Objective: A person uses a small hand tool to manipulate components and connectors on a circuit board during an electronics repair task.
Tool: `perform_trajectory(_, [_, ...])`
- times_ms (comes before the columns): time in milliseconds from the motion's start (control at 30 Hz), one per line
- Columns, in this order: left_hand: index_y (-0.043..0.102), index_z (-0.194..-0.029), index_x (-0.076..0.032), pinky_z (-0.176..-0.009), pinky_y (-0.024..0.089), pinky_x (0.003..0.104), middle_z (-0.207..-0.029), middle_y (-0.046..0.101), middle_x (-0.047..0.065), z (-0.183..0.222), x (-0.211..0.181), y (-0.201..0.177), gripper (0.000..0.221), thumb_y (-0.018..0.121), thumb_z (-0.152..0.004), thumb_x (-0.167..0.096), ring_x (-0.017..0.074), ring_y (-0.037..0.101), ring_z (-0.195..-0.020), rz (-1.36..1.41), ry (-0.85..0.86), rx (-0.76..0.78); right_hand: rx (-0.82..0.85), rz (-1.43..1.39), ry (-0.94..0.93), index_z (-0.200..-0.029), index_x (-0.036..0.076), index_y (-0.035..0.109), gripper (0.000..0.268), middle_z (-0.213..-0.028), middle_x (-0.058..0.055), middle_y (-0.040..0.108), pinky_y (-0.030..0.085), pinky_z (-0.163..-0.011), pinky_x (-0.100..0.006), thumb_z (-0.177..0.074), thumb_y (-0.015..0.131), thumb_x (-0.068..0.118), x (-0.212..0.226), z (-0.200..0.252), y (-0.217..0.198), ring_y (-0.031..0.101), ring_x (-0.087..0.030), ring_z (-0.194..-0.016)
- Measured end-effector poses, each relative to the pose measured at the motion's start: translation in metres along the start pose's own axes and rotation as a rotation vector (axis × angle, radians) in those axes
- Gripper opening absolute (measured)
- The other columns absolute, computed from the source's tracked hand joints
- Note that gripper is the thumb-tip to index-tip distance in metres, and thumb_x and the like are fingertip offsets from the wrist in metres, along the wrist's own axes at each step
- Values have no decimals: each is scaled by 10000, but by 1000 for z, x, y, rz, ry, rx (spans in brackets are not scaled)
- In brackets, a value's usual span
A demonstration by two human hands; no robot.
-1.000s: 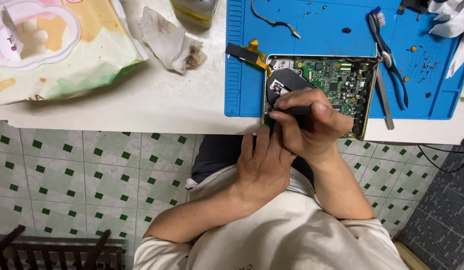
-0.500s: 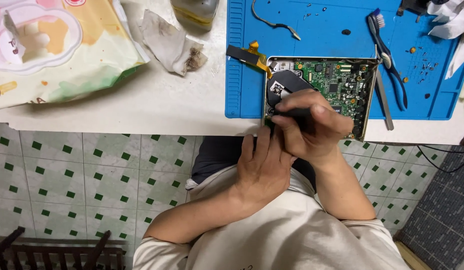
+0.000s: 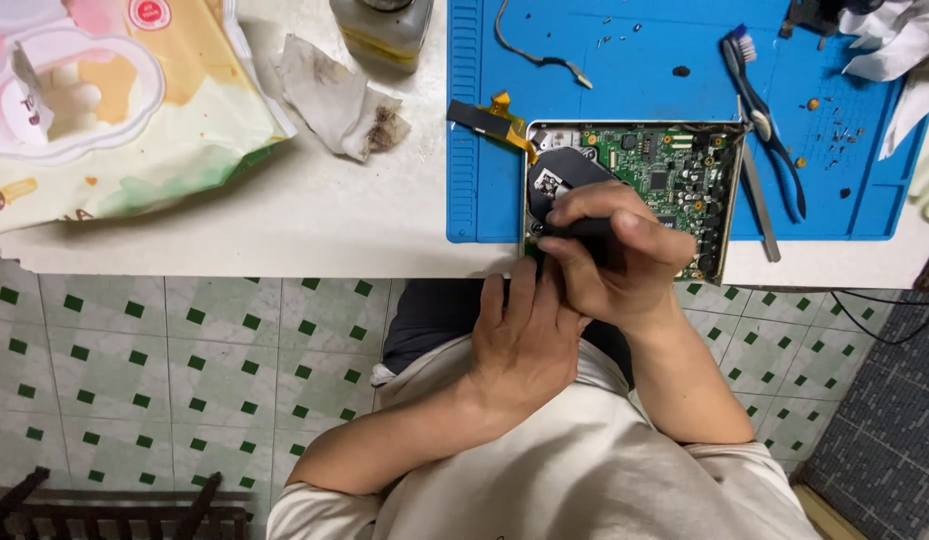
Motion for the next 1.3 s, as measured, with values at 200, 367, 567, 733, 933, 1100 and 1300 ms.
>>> perform_trajectory(200, [649, -1003, -14, -841, 475, 527, -1042, 630, 226, 1, 2, 0, 280, 463, -1029, -222, 431, 606, -1005, -31, 7, 24, -4, -55, 1, -1376, 130, 377, 689, -917, -270, 681, 597, -692, -520, -878, 656, -256, 0, 1, 2, 671, -394, -753])
perform_trajectory(367, [655, -996, -23, -864, 469, 516, -1043, 635, 216, -4, 1, -2, 322, 419, -1041, -238, 413, 613, -1012, -52, -4, 43, -48, -6, -21, -1382, 152, 367, 701, -936, -246, 663, 593, -698, -496, -889, 705, -212, 0, 2, -3, 668, -359, -782])
perform_trajectory(567, [674, -1040, -22, -856, 472, 516, -1113, 655, 217, -3, 2, 1, 332, 450, -1031, -266, 407, 612, -1024, -64, -2, 95, 15, -36, 38, -1420, 133, 316, 681, -1003, -282, 680, 599, -770, -546, -927, 683, -160, -2, -1, -4, 706, -419, -850])
perform_trajectory(733, [683, -1021, -48, -881, 467, 507, -1144, 667, 198, 4, 0, 7, 349, 431, -1033, -290, 389, 613, -1050, -78, -12, 98, -51, -49, -12, -1421, 167, 315, 663, -953, -244, 637, 601, -763, -517, -957, 680, -136, -8, 6, -4, 663, -352, -806])
perform_trajectory(933, [673, -1028, -34, -852, 465, 522, -1179, 670, 222, 4, -1, 8, 343, 443, -1032, -287, 411, 612, -1049, -62, -19, 82, -103, -10, 29, -1352, 102, 318, 682, -901, -272, 639, 618, -713, -580, -887, 739, -165, -1, 8, -12, 695, -418, -769])
perform_trajectory(1100, [625, -1394, -90, -930, 475, 478, -1554, 496, 125, 18, -1, 21, 621, 753, -891, -431, 304, 567, -1202, -147, -46, 345, -518, -75, 241, -1516, 223, 336, 722, -995, -240, 608, 635, -859, -513, -1005, 703, -132, -6, 42, -60, 652, -358, -847])
perform_trajectory(1300, [596, -1419, -67, -1017, 441, 478, -1570, 455, 134, 27, 1, 14, 624, 818, -906, -344, 320, 527, -1284, -41, -11, 271, -821, -82, 441, -1577, 267, 333, 741, -1101, -233, 659, 637, -866, -495, -1064, 805, 13, -14, 110, -120, 650, -321, -847])
Point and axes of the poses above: each hand's wrist, its own z-axis away from the middle knuckle, its own y-axis out of the palm, x = y × z, the point moved 7 cm from there along -z, towards the middle knuckle
